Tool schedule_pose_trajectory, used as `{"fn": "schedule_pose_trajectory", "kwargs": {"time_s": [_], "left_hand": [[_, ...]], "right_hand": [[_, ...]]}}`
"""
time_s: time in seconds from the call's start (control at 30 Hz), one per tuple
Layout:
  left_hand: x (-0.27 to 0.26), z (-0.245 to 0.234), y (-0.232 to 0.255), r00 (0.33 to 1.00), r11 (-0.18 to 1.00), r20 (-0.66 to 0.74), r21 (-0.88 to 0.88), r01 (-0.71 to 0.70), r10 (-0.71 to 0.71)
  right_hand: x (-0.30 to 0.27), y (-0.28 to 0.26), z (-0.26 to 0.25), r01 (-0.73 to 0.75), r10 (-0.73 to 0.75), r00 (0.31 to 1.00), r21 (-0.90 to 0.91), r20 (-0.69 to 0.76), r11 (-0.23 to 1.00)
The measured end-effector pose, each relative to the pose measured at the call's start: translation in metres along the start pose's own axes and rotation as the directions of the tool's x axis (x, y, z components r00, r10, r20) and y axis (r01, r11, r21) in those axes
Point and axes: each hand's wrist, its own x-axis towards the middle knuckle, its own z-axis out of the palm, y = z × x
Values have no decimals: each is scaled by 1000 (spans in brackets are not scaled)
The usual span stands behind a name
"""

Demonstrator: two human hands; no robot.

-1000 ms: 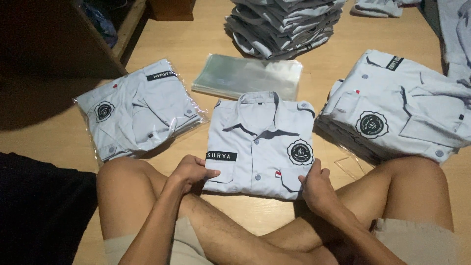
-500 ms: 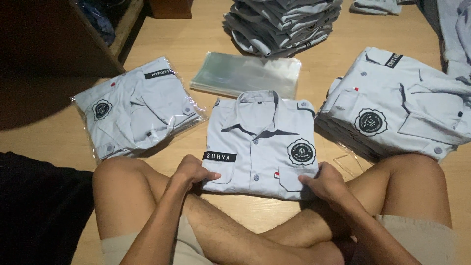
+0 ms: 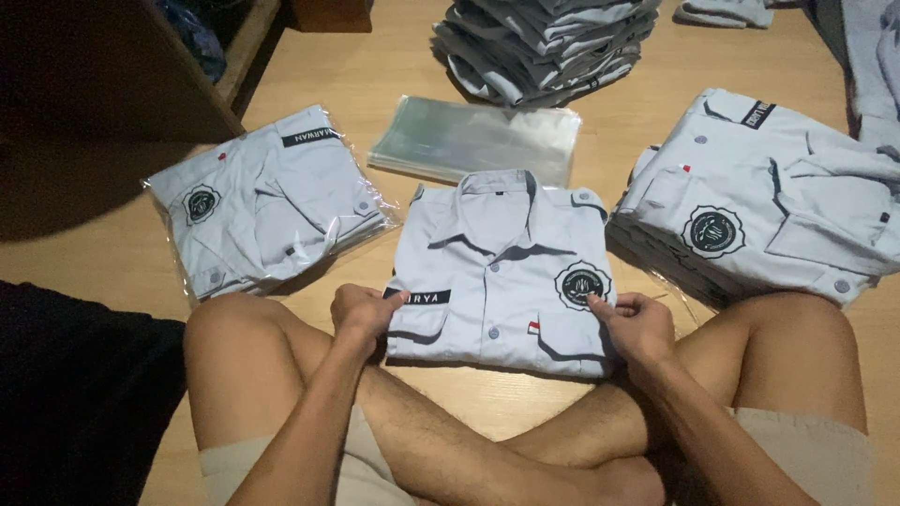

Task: The person folds a light blue shirt and places it into a clear plastic bag. They then seal the bag and set it aside. The person repeats this process with another shirt.

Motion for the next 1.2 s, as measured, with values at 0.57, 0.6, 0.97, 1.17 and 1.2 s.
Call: {"fn": "schedule_pose_trajectory", "kwargs": {"time_s": [0.57, 0.6, 0.97, 1.17, 1.2], "left_hand": [[10, 0, 36, 966, 966, 29, 29, -258, 257], [10, 1, 37, 968, 968, 50, 49, -246, 244], [1, 0, 68, 974, 919, 122, -373, -132, 189], [27, 17, 41, 945, 938, 88, -182, -295, 314], [38, 22, 33, 961, 966, 139, -132, -223, 240]], "right_hand": [[-13, -43, 5, 188, -198, 979, -149, -57, 971], [-14, -39, 8, 150, -158, 986, -119, -59, 982], [33, -66, 13, 204, -204, 979, -126, 15, 971], [17, -52, 18, 270, -275, 952, -60, -137, 961], [15, -51, 20, 156, -155, 983, 3, -95, 988]]}}
